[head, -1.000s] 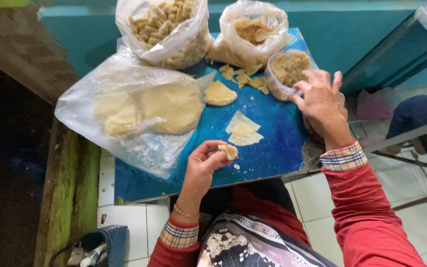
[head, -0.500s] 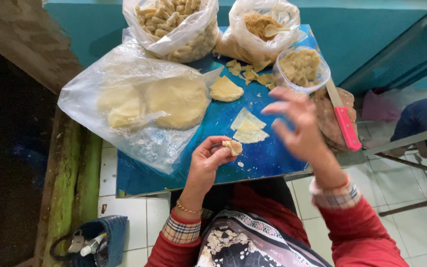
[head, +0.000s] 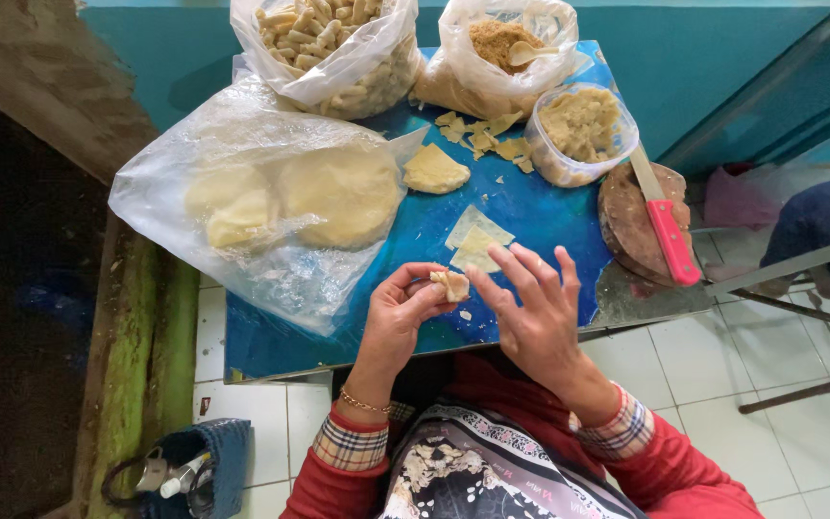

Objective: The person sits at a table folding thin dough squares around a spoonful of filling taken from a plastic container, pinching the edges closed by hand, and placing each finished folded pastry into a plastic bag with other completed pieces.

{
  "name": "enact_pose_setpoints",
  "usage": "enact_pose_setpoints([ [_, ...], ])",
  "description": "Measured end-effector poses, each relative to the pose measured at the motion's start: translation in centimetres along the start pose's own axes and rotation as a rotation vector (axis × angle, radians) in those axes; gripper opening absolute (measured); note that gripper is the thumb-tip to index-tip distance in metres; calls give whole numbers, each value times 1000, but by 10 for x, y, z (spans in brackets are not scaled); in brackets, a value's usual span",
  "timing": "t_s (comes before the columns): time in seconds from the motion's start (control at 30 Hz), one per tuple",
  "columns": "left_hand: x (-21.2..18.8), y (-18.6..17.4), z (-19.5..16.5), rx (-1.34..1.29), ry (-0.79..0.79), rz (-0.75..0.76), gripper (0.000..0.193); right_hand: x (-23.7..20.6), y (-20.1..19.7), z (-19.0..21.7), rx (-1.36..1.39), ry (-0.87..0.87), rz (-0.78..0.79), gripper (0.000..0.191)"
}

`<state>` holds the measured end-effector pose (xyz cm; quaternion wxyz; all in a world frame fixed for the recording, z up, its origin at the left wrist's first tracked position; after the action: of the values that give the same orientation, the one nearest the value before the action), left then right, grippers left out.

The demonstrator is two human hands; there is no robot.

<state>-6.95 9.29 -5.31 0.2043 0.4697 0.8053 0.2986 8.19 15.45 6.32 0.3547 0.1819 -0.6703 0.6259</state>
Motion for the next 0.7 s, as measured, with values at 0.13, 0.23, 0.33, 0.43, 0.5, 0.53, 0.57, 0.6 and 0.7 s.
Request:
enact_pose_setpoints([
  [0.13, -1, -3, -3, -32, 38, -21, 20, 3, 5, 11, -51, -54, 0, 44],
  [0.23, -2, -1, -7, 11, 91, -50, 20, 2, -8, 6, 80, 23, -88, 33],
  [0.33, -9, 8, -4, 80, 166, -79, 19, -1, -12, -5, 352, 203, -135, 32],
  [0.43, -21, 28, 7, 57, 212, -54, 17, -2, -7, -3, 397, 189, -162, 35],
  [0.5, -26, 38, 13, 31, 230, -25, 16, -5, -7, -1, 302, 147, -166, 31],
  [0.53, -26, 41, 15, 31, 202, -21, 15, -7, -8, -2, 280, 132, -167, 31],
  [0.57, -26, 43, 17, 31, 173, -17, 15, -10, -11, -4, 257, 119, -167, 31],
  [0.6, -25, 46, 19, 30, 142, -13, 15, -13, -14, -6, 233, 107, -166, 31],
  [0.7, -23, 59, 24, 34, 93, 11, 17, -24, -17, -10, 138, 123, -207, 33],
])
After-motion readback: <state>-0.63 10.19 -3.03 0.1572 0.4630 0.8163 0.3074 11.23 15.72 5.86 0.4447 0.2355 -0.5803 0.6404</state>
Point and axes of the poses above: each hand's wrist, its own x-axis towards the middle knuckle, its own y-axis out of the palm, z = x × y, the point moved 6 cm from there along x, towards the middle knuckle, and after that the axes turned 3 degrees about -z, right-handed, at the moved point
